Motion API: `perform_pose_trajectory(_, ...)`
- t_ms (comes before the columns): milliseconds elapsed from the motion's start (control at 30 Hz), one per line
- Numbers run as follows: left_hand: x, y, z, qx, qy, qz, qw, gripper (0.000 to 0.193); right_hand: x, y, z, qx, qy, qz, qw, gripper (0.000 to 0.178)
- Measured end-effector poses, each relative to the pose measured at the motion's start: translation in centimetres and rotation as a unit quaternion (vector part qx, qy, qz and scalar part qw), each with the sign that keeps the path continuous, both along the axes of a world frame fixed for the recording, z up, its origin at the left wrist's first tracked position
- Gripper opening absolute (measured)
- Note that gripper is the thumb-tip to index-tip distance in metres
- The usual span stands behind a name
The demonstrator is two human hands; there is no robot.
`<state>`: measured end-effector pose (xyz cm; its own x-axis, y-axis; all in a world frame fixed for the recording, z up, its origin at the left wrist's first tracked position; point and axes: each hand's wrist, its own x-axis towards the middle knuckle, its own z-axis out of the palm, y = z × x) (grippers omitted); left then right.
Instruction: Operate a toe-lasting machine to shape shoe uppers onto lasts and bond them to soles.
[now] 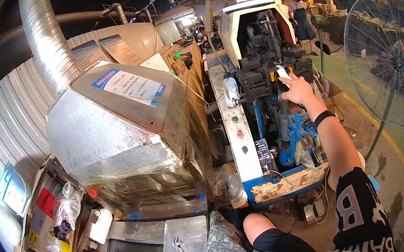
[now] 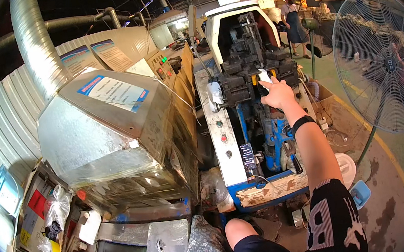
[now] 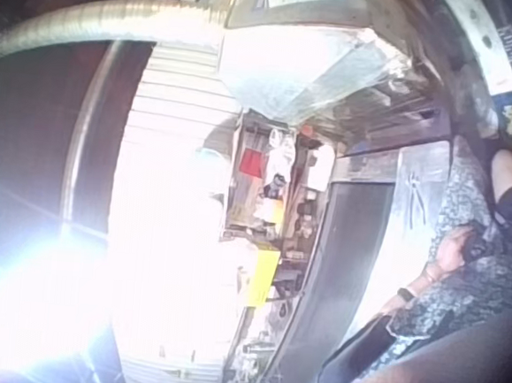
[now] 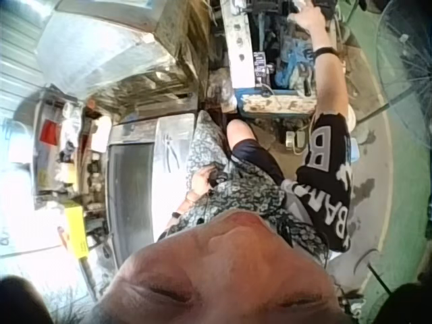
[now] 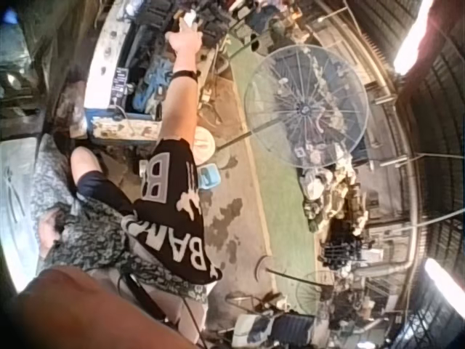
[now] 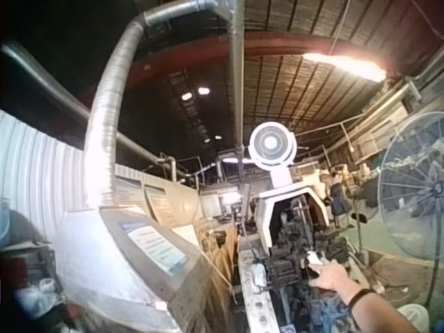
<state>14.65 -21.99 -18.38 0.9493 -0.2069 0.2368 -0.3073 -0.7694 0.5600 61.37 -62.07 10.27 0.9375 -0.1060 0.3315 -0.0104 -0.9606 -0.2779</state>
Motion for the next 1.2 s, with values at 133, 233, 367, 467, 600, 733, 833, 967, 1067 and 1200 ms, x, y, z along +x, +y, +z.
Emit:
perform_pose_trajectory(133, -0.1, 0.0, 0.1, 0.002, 0.003, -0.004, 1.0, 0.041, 0.0, 0.2, 0.0, 0.007, -0.009, 0.003, 1.0, 0.077)
perform_pose_trajectory(233, -0.1, -0.2, 0.7, 0.0, 0.011, 0.003, 1.0, 0.042, 0.0, 0.3, -0.1, 0.008, -0.016, 0.003, 1.0, 0.076)
perform_pose_trajectory(367, -0.1, -0.1, 0.4, 0.007, 0.018, -0.002, 1.0, 0.042, 0.4, 0.2, 1.2, 0.011, -0.017, 0.0, 1.0, 0.073)
perform_pose_trajectory(467, -0.3, 0.2, -0.2, 0.005, 0.027, 0.008, 1.0, 0.042, 0.6, 1.0, 3.5, 0.014, 0.013, -0.001, 1.0, 0.072)
perform_pose_trajectory(600, -0.1, -0.5, 0.9, 0.002, 0.02, 0.012, 1.0, 0.043, 0.5, 1.0, 3.5, 0.01, 0.032, -0.002, 0.999, 0.074)
perform_pose_trajectory(733, 0.0, -0.9, 2.4, -0.019, 0.029, 0.012, 0.999, 0.043, 0.5, 0.8, 3.7, 0.015, 0.036, -0.004, 0.999, 0.074)
perform_pose_trajectory(833, 0.0, -0.9, 2.2, -0.023, 0.029, 0.015, 0.999, 0.041, 0.9, 0.9, 3.5, 0.016, 0.031, -0.004, 0.999, 0.074)
perform_pose_trajectory(967, 0.0, -1.0, 2.4, -0.016, 0.014, 0.01, 1.0, 0.039, 0.9, 0.6, 3.3, 0.017, 0.034, -0.004, 0.999, 0.074)
perform_pose_trajectory(1067, 0.1, -1.0, 2.5, -0.018, 0.019, 0.011, 1.0, 0.039, 0.8, 0.8, 3.3, 0.018, 0.033, -0.006, 0.999, 0.074)
perform_pose_trajectory(1200, 0.0, -0.8, 2.3, -0.026, 0.02, 0.011, 0.999, 0.038, 0.8, 0.9, 3.4, 0.017, 0.029, -0.002, 0.999, 0.075)
